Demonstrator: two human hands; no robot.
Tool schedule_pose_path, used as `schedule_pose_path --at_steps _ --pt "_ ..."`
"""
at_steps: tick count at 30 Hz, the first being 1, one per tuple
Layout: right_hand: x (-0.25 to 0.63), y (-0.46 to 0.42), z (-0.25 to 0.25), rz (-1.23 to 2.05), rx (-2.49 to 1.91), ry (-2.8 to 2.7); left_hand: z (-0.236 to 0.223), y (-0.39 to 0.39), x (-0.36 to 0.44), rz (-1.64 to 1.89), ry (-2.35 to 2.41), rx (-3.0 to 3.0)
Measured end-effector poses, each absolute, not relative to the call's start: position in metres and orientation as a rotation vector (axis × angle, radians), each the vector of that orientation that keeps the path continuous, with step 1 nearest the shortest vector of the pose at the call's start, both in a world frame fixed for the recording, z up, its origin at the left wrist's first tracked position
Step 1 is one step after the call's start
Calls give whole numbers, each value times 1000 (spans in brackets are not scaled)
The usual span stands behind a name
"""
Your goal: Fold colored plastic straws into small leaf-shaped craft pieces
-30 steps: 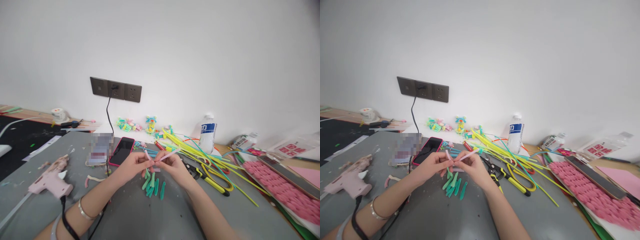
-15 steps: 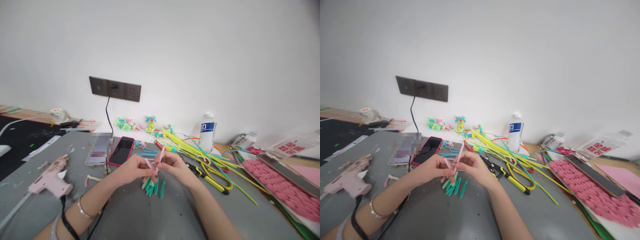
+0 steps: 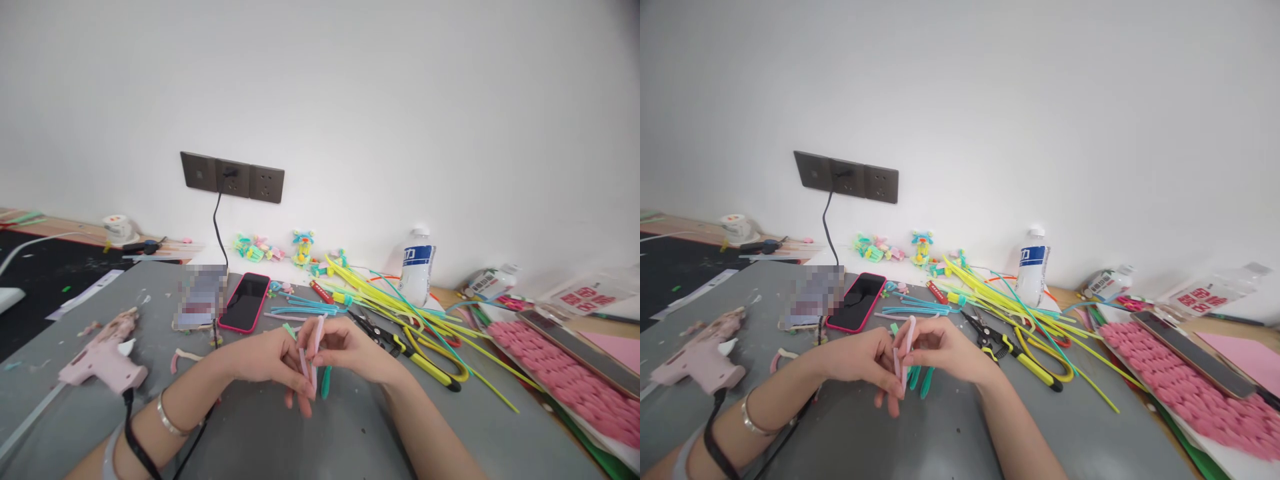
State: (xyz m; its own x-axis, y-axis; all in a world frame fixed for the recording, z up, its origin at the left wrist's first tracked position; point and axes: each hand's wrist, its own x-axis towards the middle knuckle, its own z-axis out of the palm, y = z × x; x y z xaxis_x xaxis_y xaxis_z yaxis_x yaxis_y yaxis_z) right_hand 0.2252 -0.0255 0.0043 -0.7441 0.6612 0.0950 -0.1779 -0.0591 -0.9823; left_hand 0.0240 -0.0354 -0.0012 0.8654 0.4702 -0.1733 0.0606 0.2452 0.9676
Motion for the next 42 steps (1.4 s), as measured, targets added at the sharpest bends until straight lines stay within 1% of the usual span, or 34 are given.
schedule_pose_path --at_steps 8,15,23,26,32,35,38,42 --pt "225 -26 2 1905 -497 -1651 4 -35 22 241 479 1305" --pt "222 -29 6 1950 -411 -1691 -3 -34 23 163 435 1268" --pt "223 -30 11 1846 -452 -1710 -2 -33 23 179 440 1287" --pt "224 -27 8 1731 -487 -1675 1 -33 22 244 487 1312" --pt "228 -17 1 1305 -568 -1602 2 -29 25 621 647 1214" --pt "228 -15 -1 1196 -599 -1584 -1 -26 25 709 723 1202" --pt "227 -16 0 1248 -607 -1584 -2 -25 25 705 722 1221" --pt "228 -19 1 1439 -579 -1566 1 -27 25 619 679 1241"
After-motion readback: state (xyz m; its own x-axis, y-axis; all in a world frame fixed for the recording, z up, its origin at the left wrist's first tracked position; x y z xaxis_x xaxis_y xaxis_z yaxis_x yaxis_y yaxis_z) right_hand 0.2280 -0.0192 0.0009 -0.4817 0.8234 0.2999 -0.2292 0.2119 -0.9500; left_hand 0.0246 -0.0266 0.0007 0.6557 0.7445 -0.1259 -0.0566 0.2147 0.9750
